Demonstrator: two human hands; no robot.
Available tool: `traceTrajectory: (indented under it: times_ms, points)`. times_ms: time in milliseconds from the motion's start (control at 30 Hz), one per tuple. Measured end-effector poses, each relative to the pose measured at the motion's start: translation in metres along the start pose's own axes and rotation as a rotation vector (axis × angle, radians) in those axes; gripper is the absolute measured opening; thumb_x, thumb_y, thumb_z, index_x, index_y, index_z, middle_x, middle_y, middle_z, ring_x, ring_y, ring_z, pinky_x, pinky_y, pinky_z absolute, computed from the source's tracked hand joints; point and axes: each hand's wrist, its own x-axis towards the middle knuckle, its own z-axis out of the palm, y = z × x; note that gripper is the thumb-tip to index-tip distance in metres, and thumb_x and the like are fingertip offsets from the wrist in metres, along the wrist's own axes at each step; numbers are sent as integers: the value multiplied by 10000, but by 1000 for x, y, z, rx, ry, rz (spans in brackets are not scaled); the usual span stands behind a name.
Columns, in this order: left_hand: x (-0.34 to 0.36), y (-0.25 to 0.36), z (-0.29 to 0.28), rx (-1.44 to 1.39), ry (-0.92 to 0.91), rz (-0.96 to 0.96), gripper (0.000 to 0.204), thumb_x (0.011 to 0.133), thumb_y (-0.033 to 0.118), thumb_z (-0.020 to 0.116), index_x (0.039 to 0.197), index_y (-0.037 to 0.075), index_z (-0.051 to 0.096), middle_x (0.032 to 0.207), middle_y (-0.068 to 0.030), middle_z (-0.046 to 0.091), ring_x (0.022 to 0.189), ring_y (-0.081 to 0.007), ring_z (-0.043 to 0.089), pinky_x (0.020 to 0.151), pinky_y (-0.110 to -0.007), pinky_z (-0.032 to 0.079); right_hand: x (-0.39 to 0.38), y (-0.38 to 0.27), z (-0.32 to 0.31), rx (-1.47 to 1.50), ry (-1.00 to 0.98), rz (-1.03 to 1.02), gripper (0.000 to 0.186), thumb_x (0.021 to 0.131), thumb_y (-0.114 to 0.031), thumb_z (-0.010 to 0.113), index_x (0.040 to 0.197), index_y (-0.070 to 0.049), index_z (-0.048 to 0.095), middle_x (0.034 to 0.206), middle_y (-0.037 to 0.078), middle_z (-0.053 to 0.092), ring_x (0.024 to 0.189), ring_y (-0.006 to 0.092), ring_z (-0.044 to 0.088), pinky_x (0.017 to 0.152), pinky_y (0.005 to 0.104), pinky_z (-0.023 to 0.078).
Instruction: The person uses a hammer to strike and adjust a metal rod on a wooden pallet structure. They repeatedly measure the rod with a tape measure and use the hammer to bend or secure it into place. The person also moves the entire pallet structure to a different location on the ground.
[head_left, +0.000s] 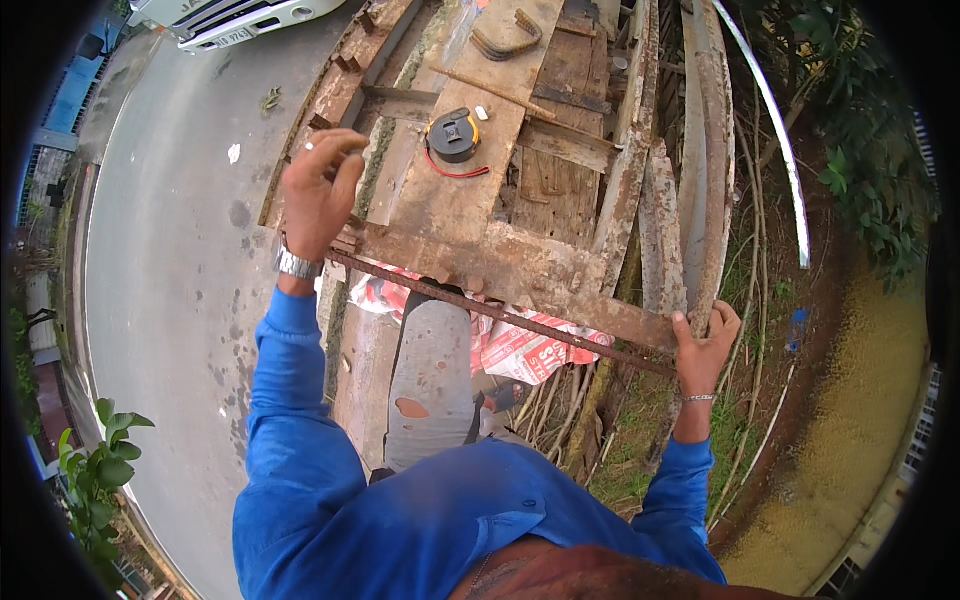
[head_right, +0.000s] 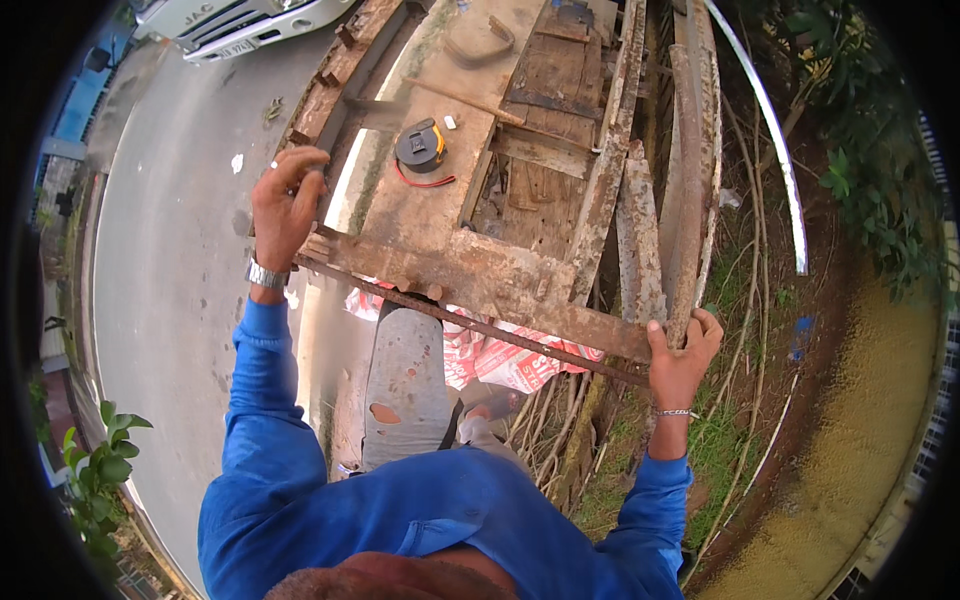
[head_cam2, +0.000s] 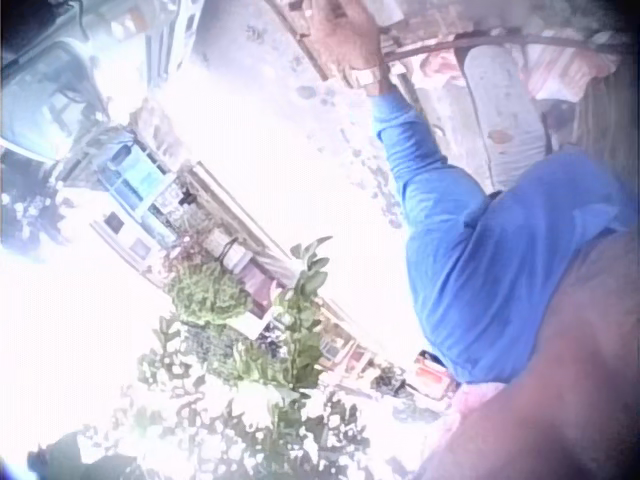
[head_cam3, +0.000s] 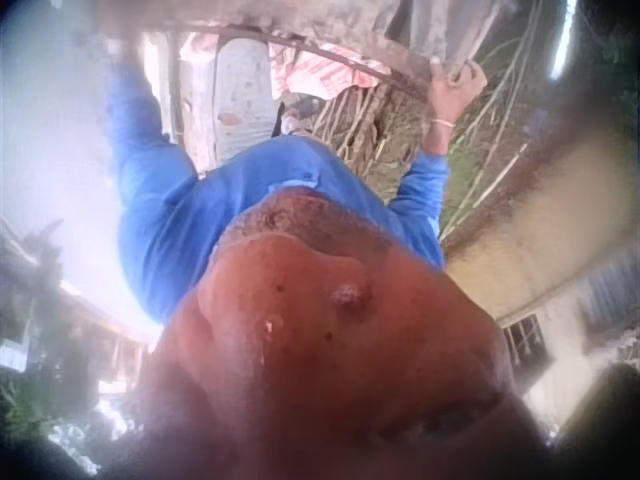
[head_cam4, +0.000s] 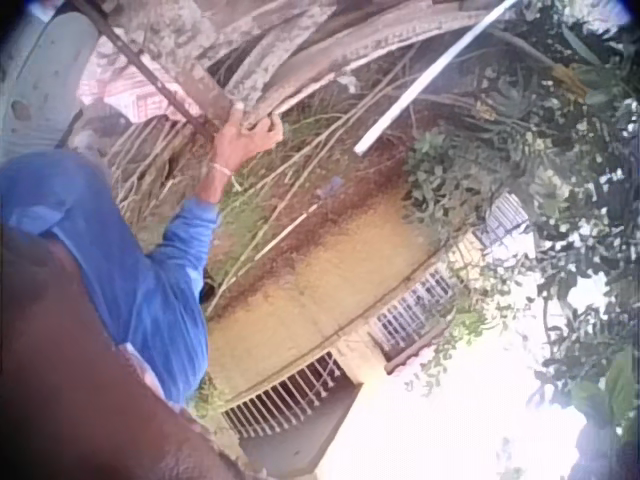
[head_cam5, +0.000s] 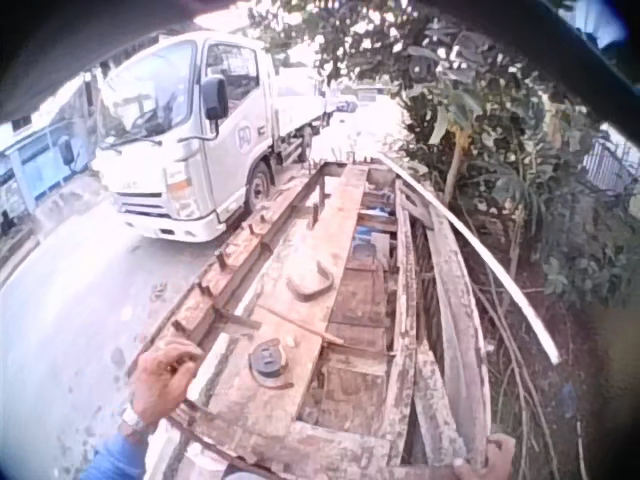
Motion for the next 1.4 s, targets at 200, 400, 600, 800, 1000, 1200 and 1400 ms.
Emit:
traceTrajectory:
  times_ms: [200,400,600,800,1000,1200,1400]
  points:
    - [-211,57,27,-154,-105,-206,124,791,-65,661,863,33,684,791,-98,663,754,-238,671,649,-325,522,119,-53,-25,-31,-219,-76,348,836,-234,760,1079,-4,666,905,168,698,824,295,671,790,410,512]
    - [-239,65,76,95,-314,64,89,765,79,714,773,104,628,707,-37,590,632,-237,608,550,-380,477,259,-71,64,-319,-159,-285,516,771,-434,790,1145,-93,689,1026,191,713,975,374,674,830,462,524]
    - [-236,49,76,7,-210,-49,105,762,97,711,755,123,610,688,-47,589,559,-247,604,508,-382,473,295,-118,120,-521,-199,-285,502,802,-452,763,1223,-192,675,1119,151,704,1067,368,651,874,491,512]
    - [-231,48,75,-27,-223,-101,101,748,77,701,748,117,608,691,-48,600,557,-253,612,510,-376,482,303,-81,150,-515,-165,-281,502,875,-431,698,1320,-213,620,1207,139,676,1126,361,628,909,506,507]
    - [-232,45,78,-17,-240,-98,111,762,110,701,749,118,591,693,-50,586,553,-250,613,513,-383,488,291,-88,145,-567,-13,-476,562,857,-457,711,1329,-170,608,1163,152,676,1094,374,627,917,482,510]
    - [-228,47,78,-63,-217,-105,106,703,51,706,713,87,607,657,-68,582,512,-255,584,483,-360,460,239,-161,183,73,-331,-670,551,875,-491,691,1265,-104,651,1127,161,683,1014,343,661,896,431,528]
    - [-227,50,76,-58,-216,-97,113,700,65,720,707,79,607,647,-68,576,510,-244,580,483,-352,457,221,-185,223,4,-597,-454,467,903,-445,674,1106,-27,723,939,132,704,834,258,652,791,390,525]
